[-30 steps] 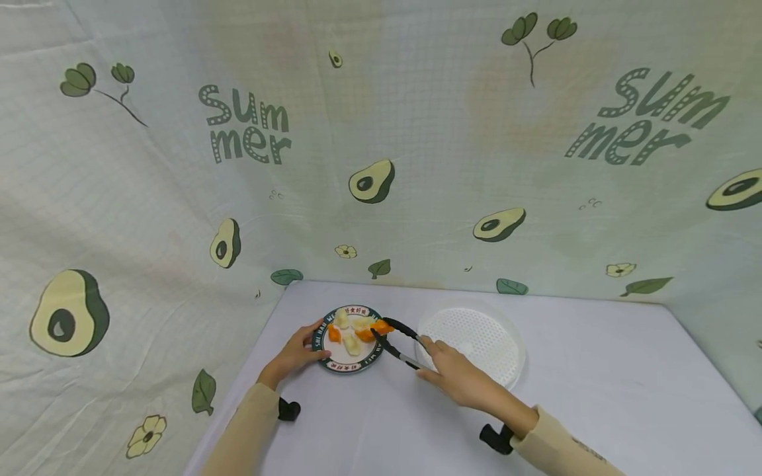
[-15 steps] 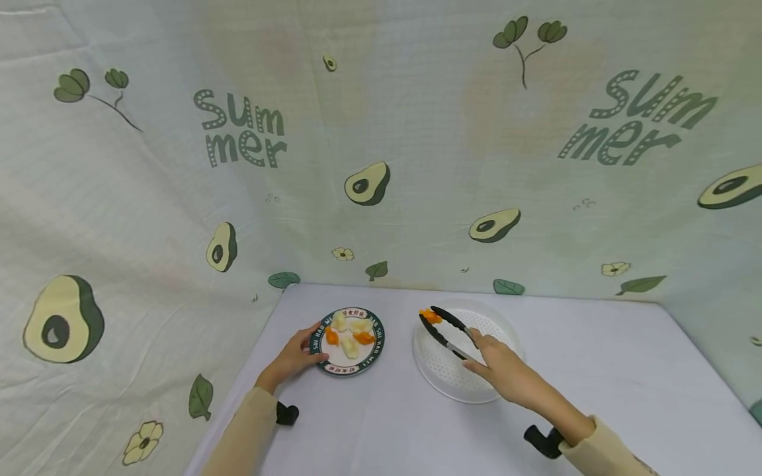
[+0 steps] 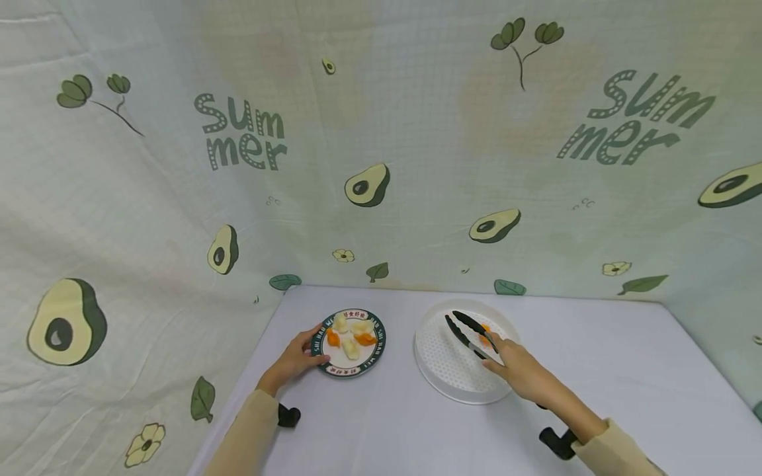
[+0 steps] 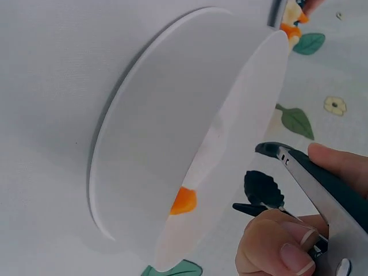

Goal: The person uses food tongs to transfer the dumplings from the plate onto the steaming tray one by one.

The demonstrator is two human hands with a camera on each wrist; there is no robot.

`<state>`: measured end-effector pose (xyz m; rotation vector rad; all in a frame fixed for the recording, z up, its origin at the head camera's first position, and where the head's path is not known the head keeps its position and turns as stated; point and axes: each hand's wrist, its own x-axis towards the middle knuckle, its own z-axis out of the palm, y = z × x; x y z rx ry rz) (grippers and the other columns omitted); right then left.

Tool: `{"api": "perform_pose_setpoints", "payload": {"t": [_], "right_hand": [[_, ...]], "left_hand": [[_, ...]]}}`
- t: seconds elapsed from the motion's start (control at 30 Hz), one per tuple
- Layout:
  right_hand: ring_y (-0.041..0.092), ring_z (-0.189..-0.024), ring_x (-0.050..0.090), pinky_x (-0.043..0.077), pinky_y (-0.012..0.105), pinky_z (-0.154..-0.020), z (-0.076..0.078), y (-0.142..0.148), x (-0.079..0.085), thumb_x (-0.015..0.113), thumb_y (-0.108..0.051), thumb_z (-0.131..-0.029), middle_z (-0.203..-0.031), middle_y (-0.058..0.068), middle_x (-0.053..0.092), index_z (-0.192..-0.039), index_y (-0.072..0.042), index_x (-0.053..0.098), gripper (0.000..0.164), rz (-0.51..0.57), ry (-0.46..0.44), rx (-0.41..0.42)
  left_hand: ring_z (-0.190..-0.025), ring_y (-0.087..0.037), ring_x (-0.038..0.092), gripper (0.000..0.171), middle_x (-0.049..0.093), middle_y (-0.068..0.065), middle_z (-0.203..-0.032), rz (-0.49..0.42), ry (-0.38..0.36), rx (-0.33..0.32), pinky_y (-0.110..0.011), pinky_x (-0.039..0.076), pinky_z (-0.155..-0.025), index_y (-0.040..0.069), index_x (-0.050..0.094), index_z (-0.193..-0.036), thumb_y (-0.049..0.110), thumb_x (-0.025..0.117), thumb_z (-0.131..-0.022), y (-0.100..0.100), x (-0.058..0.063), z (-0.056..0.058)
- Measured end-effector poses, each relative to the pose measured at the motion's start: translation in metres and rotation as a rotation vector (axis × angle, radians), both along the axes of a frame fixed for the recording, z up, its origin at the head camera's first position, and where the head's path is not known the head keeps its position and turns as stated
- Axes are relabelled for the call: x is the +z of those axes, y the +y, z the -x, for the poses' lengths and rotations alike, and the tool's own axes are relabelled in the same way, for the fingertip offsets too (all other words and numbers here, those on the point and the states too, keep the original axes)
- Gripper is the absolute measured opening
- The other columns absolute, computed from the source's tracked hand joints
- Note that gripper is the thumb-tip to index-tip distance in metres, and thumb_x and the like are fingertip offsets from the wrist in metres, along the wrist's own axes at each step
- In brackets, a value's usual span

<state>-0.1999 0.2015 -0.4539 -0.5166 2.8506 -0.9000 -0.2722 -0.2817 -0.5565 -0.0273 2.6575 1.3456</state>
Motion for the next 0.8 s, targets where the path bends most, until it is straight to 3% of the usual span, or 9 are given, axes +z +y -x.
{"api": "perform_pose_setpoints", "payload": {"t": [0.27,0.57,0.8], "right_hand": [[0.058,-0.127,0.040,0.040,0.066,-0.100,0.0003,0.0048,-0.0021,0.060,-0.022,-0.101,-0.136,0.045,0.041,-0.142,0.022,0.031,0.067,-0.007,-0.033,-0.023],[0.059,-0.125,0.041,0.038,0.068,-0.101,-0.0015,0.0080,-0.0009,0.061,-0.020,-0.100,-0.134,0.047,0.041,-0.141,0.023,0.031,0.067,0.010,0.000,-0.012],[0.046,-0.113,0.056,0.049,0.058,-0.094,0.0002,0.0002,0.0054,0.061,-0.021,-0.100,-0.120,0.037,0.056,-0.140,0.026,0.031,0.068,0.046,0.024,0.026]], "left_hand": [[-0.124,-0.036,0.046,0.092,0.040,-0.022,-0.147,-0.009,0.009,0.005,-0.050,0.044,-0.106,0.016,0.037,-0.156,0.023,0.086,-0.079,-0.0010,0.0012,0.0005],[-0.127,-0.036,0.045,0.090,0.039,-0.020,-0.148,-0.002,-0.012,0.012,-0.049,0.042,-0.108,0.019,0.037,-0.156,0.025,0.085,-0.080,0.0001,-0.0006,-0.0006],[-0.127,-0.038,0.045,0.090,0.038,-0.022,-0.149,-0.008,0.000,0.006,-0.051,0.042,-0.108,0.016,0.037,-0.156,0.022,0.085,-0.080,0.0013,0.0015,-0.0006]]}}
